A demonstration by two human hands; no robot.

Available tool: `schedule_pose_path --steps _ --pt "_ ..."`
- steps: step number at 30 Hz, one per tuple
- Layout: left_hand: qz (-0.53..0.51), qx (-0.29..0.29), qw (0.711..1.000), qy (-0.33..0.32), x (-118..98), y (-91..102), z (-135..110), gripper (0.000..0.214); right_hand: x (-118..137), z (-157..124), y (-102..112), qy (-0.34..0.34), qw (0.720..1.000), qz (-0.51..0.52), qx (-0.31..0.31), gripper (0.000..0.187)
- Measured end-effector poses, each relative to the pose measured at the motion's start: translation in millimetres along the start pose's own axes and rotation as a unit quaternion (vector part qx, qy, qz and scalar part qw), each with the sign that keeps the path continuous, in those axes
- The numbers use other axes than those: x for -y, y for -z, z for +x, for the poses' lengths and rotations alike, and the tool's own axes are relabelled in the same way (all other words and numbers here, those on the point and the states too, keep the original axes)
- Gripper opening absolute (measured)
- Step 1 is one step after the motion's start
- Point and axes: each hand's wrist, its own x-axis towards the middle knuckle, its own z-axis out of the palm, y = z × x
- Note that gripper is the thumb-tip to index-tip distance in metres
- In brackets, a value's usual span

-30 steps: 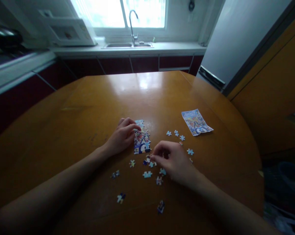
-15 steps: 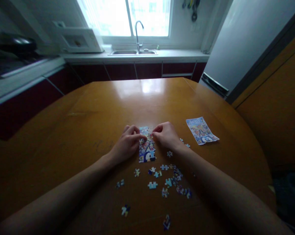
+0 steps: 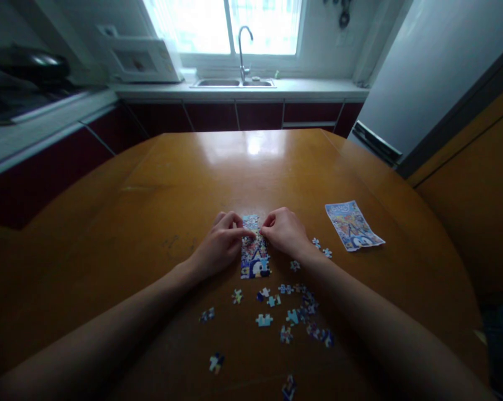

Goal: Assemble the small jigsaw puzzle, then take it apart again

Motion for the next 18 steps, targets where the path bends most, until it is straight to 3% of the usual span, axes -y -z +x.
schedule_pose_path --steps 8,13,18 --pt "0.02 0.026 0.999 0.001 -1 0.2 0 0.031 -1 4 -2 -0.014 0.999 -0.036 -0.03 0.01" --pt "0.019 0.022 1.0 0.013 -2 0.6 1 0.041 1 5 3 -0.024 0.999 0.033 -0.012 0.006" --pt "0.033 0.027 0.999 0.004 -2 1.3 0 0.044 0 -9 11 0.061 0.997 0.02 -0.045 0.02"
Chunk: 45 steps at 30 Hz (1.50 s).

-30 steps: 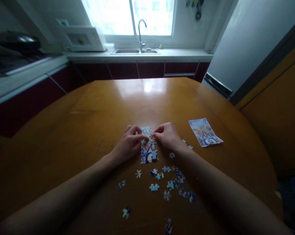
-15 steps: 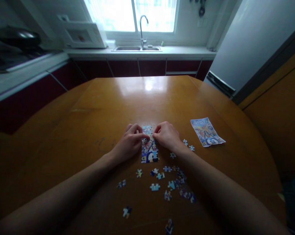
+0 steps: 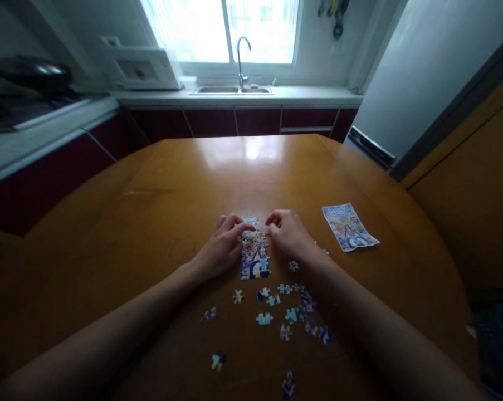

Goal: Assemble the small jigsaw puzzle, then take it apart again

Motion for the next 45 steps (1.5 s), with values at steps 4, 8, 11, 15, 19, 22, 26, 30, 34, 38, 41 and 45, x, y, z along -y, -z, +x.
schedule_pose_path --steps 4,8,11,15,19,22,26,30,34,38,41,45 --pt "0.021 0.016 1.0 -0.01 -1 1.0 -1 0.044 -4 -14 0 0.079 0.995 -0.059 -0.004 0.026" --pt "0.038 0.026 0.999 -0.017 -1 0.1 -1 0.035 -5 -20 -2 0.106 0.988 -0.111 0.029 0.029" --pt "0.053 0.033 0.998 -0.02 -2 -0.8 0 0.033 -2 -21 -3 0.118 0.981 -0.151 0.043 0.026" --pt "0.036 0.012 0.999 -0.019 -4 0.4 1 0.034 3 -19 2 0.108 0.988 -0.107 0.031 0.029" --pt "-0.024 -0.107 0.994 0.027 -2 4.9 3 0.027 1 -24 18 0.086 0.993 -0.015 -0.084 0.03" --pt "-0.045 -0.167 0.984 0.043 0 7.8 4 0.021 -7 -35 33 0.09 0.988 0.004 -0.124 0.027" --pt "-0.039 -0.195 0.98 0.019 0 8.4 4 0.018 -20 -50 43 0.085 0.986 0.011 -0.144 0.023" --pt "-0.015 -0.217 0.976 -0.023 -2 9.1 4 0.017 -31 -56 45 0.082 0.983 0.026 -0.16 0.023" --pt "0.026 -0.203 0.977 -0.052 -4 11.8 4 0.018 -39 -59 50 0.076 0.984 0.022 -0.162 0.022" --pt "0.04 -0.194 0.978 -0.063 -2 11.9 4 0.019 -44 -61 59 0.073 0.982 0.008 -0.176 0.023" --pt "0.001 -0.195 0.979 -0.056 2 10.0 4 0.022 -45 -62 64 0.076 0.98 0.008 -0.184 0.023" --pt "-0.017 -0.2 0.979 -0.04 5 9.6 3 0.025 -48 -59 69 0.086 0.975 0.002 -0.203 0.022"
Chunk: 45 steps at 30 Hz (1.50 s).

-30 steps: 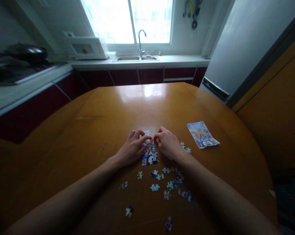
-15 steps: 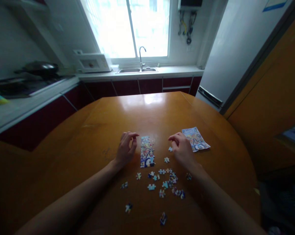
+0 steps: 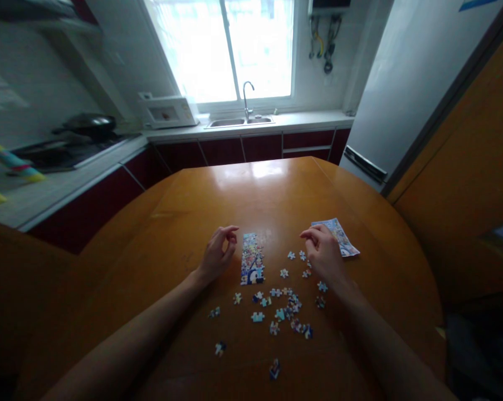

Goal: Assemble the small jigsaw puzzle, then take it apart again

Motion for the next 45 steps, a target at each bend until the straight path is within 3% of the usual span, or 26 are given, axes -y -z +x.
schedule_pose_path --steps 11,16,20,23,39,45 --pt "0.006 -0.008 1.0 0.002 0 5.6 1 0.023 -27 12 16 -0.033 0.998 -0.042 0.016 0.021" --pt "0.012 -0.005 1.0 0.008 2 6.9 0 0.024 -31 9 23 -0.077 0.985 -0.098 0.117 0.019" --pt "0.01 -0.003 1.0 0.014 4 6.8 1 0.023 -25 5 27 -0.135 0.957 -0.128 0.224 0.014" --pt "0.01 0.002 1.0 0.017 6 6.2 1 0.023 -19 4 28 -0.159 0.938 -0.145 0.272 0.012" --pt "0.02 0.006 1.0 0.014 5 6.9 2 0.024 -22 -2 24 -0.116 0.947 -0.122 0.275 0.014" --pt "0.017 0.003 1.0 0.01 6 6.8 -1 0.024 -3 -5 42 -0.105 0.945 -0.15 0.27 0.015"
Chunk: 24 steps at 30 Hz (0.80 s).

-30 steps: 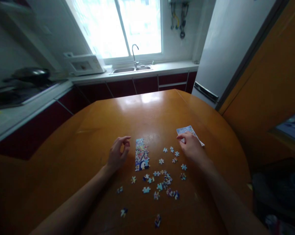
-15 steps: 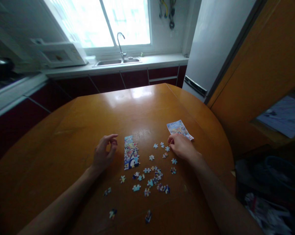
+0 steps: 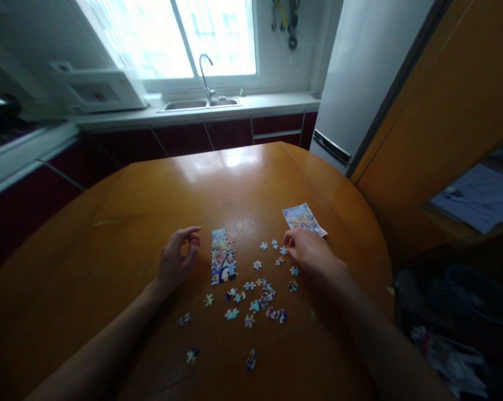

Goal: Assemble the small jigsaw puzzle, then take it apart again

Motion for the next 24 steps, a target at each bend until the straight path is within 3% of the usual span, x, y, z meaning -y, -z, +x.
schedule_pose_path --steps 10,17,24 --pt "0.0 0.011 1.0 -0.012 -3 0.5 2 0.021 -25 -37 -9 0.091 0.994 -0.002 0.059 0.027" --pt "-0.003 0.017 1.0 -0.003 -4 0.9 2 0.022 -25 -39 -7 0.089 0.993 0.051 0.059 0.017" --pt "-0.006 0.037 0.999 -0.027 -5 0.5 1 0.019 -25 -36 -4 0.039 0.985 0.153 0.069 0.007"
